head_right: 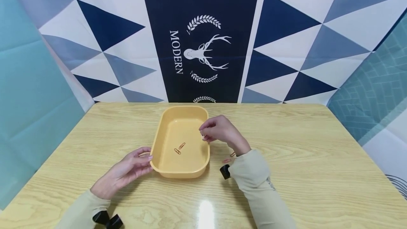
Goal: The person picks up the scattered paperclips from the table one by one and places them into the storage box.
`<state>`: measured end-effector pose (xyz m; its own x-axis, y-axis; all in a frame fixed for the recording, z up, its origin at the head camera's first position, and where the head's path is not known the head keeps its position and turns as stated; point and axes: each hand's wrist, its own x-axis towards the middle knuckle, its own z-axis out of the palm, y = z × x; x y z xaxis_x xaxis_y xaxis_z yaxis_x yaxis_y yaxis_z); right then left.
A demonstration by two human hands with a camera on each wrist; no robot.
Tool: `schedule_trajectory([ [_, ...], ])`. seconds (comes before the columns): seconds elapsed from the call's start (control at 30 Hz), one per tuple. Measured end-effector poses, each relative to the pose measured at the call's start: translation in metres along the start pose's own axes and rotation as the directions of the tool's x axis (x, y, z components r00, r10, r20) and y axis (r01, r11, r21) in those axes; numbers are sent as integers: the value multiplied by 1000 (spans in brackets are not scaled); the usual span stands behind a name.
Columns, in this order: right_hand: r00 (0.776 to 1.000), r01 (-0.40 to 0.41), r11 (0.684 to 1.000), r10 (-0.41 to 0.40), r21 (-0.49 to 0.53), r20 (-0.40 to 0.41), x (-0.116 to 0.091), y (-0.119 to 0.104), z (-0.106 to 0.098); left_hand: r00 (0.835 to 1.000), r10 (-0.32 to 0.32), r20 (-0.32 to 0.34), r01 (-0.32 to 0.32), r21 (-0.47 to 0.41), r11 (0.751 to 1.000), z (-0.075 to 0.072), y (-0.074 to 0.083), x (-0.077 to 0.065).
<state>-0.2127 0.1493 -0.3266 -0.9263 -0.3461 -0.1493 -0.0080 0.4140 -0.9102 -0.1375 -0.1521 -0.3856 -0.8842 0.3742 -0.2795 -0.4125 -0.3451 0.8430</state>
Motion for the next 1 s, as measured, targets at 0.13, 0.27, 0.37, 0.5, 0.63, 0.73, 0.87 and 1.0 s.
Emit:
schedule_trajectory([
  [0.13, 1000, 0, 1000, 1, 25, -18, 4, 2, 5, 1000, 2, 7, -2, 6, 1000, -1, 0, 0],
  [0.27, 999, 27, 999, -27, 18, -19, 7, 4, 12, 1000, -6, 0, 6, -5, 1000, -1, -1, 0],
  [0.37, 998, 58, 998, -58, 15, -13, 7, 5, 16, 1000, -4, 0, 4, -2, 1000, 0, -1, 1],
  [0.5, 997, 74, 997, -74, 20, -2, 6, 5, 20, 1000, 0, 8, -1, 18, 1000, -1, -1, 1],
  [0.63, 997, 81, 997, -81, -5, -15, 5, 4, 24, 1000, -2, 10, 1, 20, 1000, 0, 0, 1],
  [0.73, 995, 91, 995, -93, -38, -41, 6, 2, 28, 1000, 2, 10, -2, 15, 1000, 1, 0, 1],
  [0.87, 993, 98, 992, -103, -75, -62, 7, 2, 30, 1000, 2, 6, -2, 5, 1000, 1, 0, 1],
  [1.0, 992, 106, 990, -111, -87, -54, 5, 2, 28, 1000, 0, -4, 0, 0, 1000, 2, 0, 1],
])
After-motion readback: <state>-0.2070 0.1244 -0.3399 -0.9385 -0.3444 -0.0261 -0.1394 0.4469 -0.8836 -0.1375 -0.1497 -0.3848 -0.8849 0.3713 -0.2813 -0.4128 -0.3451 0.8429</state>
